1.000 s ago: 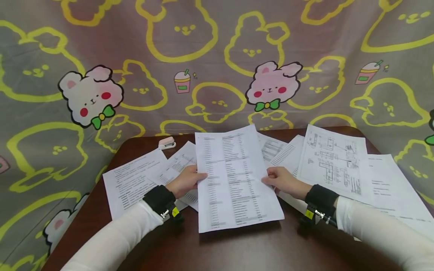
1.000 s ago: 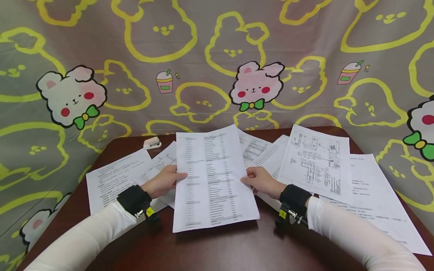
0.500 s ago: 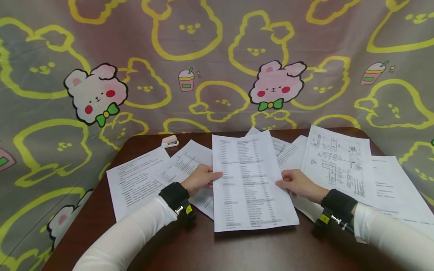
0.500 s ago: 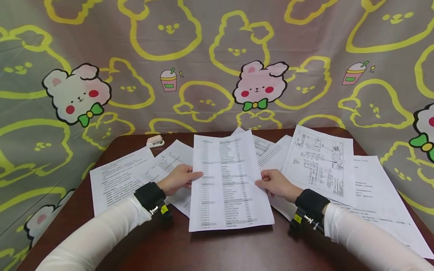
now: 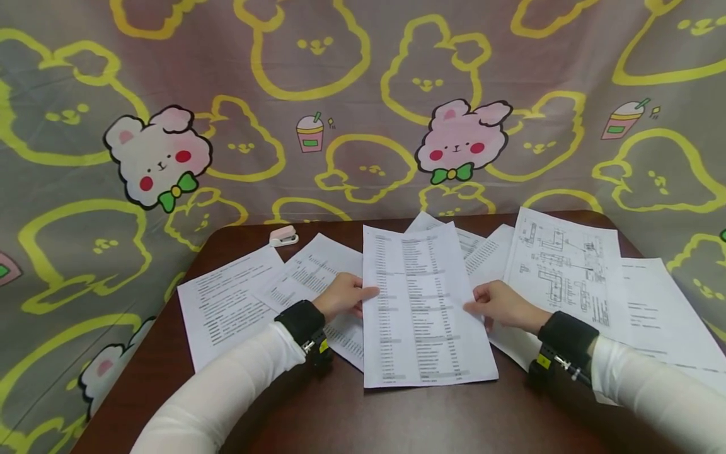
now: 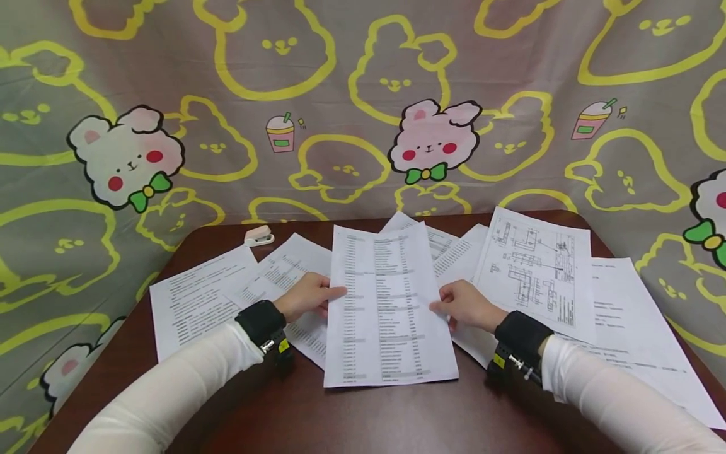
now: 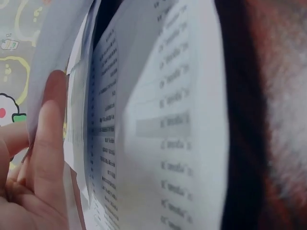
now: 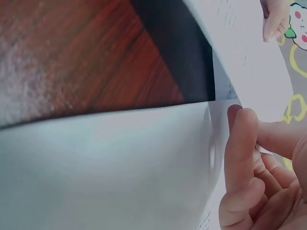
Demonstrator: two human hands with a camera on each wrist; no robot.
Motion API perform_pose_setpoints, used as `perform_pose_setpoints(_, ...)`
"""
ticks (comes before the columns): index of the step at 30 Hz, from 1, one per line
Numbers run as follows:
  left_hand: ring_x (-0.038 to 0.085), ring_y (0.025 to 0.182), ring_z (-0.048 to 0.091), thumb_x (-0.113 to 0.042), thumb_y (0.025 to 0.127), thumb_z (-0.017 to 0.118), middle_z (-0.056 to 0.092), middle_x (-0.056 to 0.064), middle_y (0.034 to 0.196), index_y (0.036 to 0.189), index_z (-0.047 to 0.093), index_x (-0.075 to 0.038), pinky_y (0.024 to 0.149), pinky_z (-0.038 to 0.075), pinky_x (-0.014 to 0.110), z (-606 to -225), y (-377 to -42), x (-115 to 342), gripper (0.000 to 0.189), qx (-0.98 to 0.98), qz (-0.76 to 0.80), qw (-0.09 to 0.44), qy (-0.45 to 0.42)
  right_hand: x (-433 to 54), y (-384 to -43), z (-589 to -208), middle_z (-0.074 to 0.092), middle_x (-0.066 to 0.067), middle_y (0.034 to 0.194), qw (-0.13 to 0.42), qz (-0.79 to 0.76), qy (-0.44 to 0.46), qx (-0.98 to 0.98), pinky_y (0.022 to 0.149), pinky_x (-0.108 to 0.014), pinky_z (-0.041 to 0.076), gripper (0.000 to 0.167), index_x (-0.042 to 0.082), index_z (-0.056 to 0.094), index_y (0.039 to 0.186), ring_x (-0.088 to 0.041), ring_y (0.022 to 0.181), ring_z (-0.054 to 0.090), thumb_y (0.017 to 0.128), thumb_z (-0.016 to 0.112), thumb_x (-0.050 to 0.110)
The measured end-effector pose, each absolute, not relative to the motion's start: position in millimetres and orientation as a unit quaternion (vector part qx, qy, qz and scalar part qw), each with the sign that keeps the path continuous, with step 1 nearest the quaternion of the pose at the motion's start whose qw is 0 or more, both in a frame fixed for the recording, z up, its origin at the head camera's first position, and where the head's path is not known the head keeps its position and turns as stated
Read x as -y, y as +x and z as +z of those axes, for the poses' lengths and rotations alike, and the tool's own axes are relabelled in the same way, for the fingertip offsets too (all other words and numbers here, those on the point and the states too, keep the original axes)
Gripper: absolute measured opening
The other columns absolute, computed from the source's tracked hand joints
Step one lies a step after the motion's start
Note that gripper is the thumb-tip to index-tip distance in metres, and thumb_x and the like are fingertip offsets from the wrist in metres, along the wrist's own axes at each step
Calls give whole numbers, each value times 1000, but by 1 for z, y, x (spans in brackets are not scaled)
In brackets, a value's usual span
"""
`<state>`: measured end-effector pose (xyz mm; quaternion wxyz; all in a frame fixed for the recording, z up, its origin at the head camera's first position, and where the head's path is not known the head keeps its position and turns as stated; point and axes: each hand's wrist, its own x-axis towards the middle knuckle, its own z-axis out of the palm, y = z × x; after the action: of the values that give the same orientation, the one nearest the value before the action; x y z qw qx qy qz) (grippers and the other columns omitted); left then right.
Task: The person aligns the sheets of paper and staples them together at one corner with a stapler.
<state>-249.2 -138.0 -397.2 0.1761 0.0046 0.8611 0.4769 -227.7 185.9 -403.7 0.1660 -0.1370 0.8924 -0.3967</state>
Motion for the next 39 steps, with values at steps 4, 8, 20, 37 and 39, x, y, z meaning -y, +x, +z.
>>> perform_pose_setpoints(4,16,53,62,-24,95,64,69,9,78,109,68,1,48,46,20,-398,-251,135,29,-872,458,173,2,-186,-229,-404,61,-2,68,162,-389,-143,-896,49,-25,35,13,4,65,89,-17,52,57,93,66,17)
perform_pose_setpoints(8,16,51,59,-25,95,65,68,8,76,107,68,1,46,43,20,-399,-252,134,28,-881,441,174,-2,-184,-230,-405,60,-3,65,160,-384,-144,-898,51,-25,37,14,3,65,88,-18,51,58,92,67,17)
perform_pose_setpoints(20,14,44,54,-28,95,65,63,8,61,94,69,-2,42,39,21,-402,-256,135,26,-904,386,182,12,-185,-228,-407,52,-1,55,164,-358,-145,-908,50,-26,35,20,8,66,79,-15,48,52,91,70,24)
perform_pose_setpoints(37,15,43,50,-31,92,68,58,6,56,81,69,-6,40,34,22,-409,-257,129,27,-918,347,192,26,-191,-227,-403,50,1,54,177,-324,-149,-917,49,-25,33,23,10,64,73,-14,46,51,89,71,25)
perform_pose_setpoints(39,15,45,50,-31,92,68,59,6,58,81,70,-6,41,35,23,-410,-257,129,27,-921,342,186,26,-191,-227,-404,51,0,54,178,-320,-148,-919,48,-25,33,23,10,65,73,-14,45,51,88,72,25)
